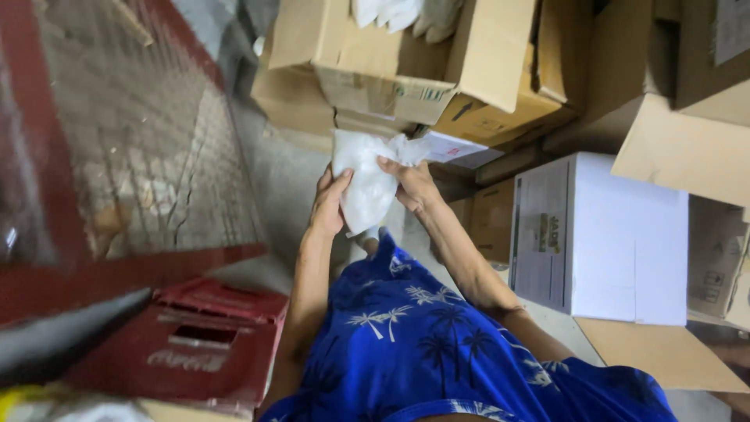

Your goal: Packing small white plastic bags into cardboard boxes in a storage or processing area.

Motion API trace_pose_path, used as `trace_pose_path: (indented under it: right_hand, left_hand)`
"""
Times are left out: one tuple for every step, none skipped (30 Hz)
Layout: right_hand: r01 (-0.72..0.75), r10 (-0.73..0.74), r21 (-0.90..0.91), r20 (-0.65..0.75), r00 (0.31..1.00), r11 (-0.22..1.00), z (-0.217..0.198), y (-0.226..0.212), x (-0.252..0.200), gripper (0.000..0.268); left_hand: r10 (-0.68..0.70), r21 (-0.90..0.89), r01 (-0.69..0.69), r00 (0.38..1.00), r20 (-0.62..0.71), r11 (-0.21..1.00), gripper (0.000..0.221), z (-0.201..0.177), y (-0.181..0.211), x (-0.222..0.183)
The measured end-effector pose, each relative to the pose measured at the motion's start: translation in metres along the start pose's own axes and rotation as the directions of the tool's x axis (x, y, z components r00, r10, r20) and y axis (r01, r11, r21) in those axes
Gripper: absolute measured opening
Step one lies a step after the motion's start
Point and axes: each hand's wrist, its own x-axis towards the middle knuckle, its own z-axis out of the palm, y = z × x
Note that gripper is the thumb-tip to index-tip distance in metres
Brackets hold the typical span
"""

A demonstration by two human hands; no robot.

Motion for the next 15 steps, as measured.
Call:
trace_pose_path:
  right_hand:
    - [0.015,-0.015,0.015,-0.002,1.000,1.000,-0.005,-0.008,0.015,0.044]
    - [0.022,-0.022,0.033,-0.004,1.000,0.999,-0.011,-0.014,0.030,0.045]
    - [0.021,-0.021,0.036,-0.013,1.000,0.999,-0.014,-0.024,0.044,0.045]
    - [0.010,-0.008,0.037,-0.049,0.999,0.999,-0.016,-0.034,0.058,0.043]
    - [-0.001,0.005,0.039,-0.085,0.996,0.999,-0.018,-0.045,0.071,0.041]
    - [0.011,-0.007,0.046,-0.078,0.997,0.999,-0.019,-0.057,0.094,0.041]
    - [0.018,-0.013,0.064,-0.078,0.997,0.998,-0.020,-0.069,0.117,0.041]
    - [0.014,-0.007,0.083,-0.091,0.996,0.996,-0.023,-0.078,0.133,0.041]
    - [0.015,-0.006,0.090,-0.096,0.995,0.996,-0.026,-0.088,0.147,0.041]
    - [0.014,-0.003,0.112,-0.104,0.995,0.994,-0.029,-0.098,0.163,0.042]
    - [0.014,0.001,0.134,-0.111,0.994,0.991,-0.033,-0.108,0.179,0.042]
    - [0.014,0.002,0.140,-0.115,0.993,0.990,-0.036,-0.115,0.196,0.042]
    - [0.023,-0.003,0.145,-0.138,0.990,0.989,-0.039,-0.122,0.213,0.041]
    - [0.031,-0.006,0.148,-0.168,0.986,0.988,-0.044,-0.128,0.228,0.039]
    - [0.029,-0.001,0.153,-0.180,0.984,0.988,-0.050,-0.126,0.243,0.039]
  left_hand:
    - [-0.005,0.045,0.006,1.000,-0.017,0.999,0.048,0.007,0.003,0.020]
    - [-0.012,0.091,0.016,0.999,-0.041,0.996,0.049,0.013,0.004,0.038]
    - [-0.022,0.091,0.026,0.999,-0.041,0.995,0.049,0.020,0.010,0.058]
    - [-0.025,0.103,0.026,1.000,-0.007,0.994,0.047,0.027,0.017,0.076]
    - [-0.028,0.114,0.025,0.999,0.027,0.993,0.046,0.035,0.023,0.094]
    - [-0.022,0.125,0.017,0.999,0.036,0.992,0.046,0.033,0.023,0.124]
    - [-0.052,0.120,0.048,0.998,0.030,0.992,0.046,0.032,0.024,0.153]
    - [-0.096,0.108,0.093,0.995,0.016,0.990,0.048,0.030,0.020,0.176]
    - [-0.103,0.113,0.100,0.995,0.015,0.988,0.048,0.040,0.028,0.194]
    - [-0.185,0.020,0.185,0.982,0.019,0.983,0.054,0.050,0.036,0.213]
    - [-0.266,-0.072,0.268,0.964,0.029,0.961,0.060,0.059,0.042,0.231]
    - [-0.272,-0.068,0.273,0.962,0.026,0.959,0.060,0.065,0.043,0.251]
    - [-0.238,-0.007,0.238,0.971,-0.011,0.971,0.056,0.070,0.045,0.271]
    - [-0.207,0.052,0.209,0.977,-0.044,0.976,0.053,0.075,0.044,0.290]
    - [-0.220,0.053,0.222,0.974,-0.046,0.974,0.053,0.067,0.038,0.310]
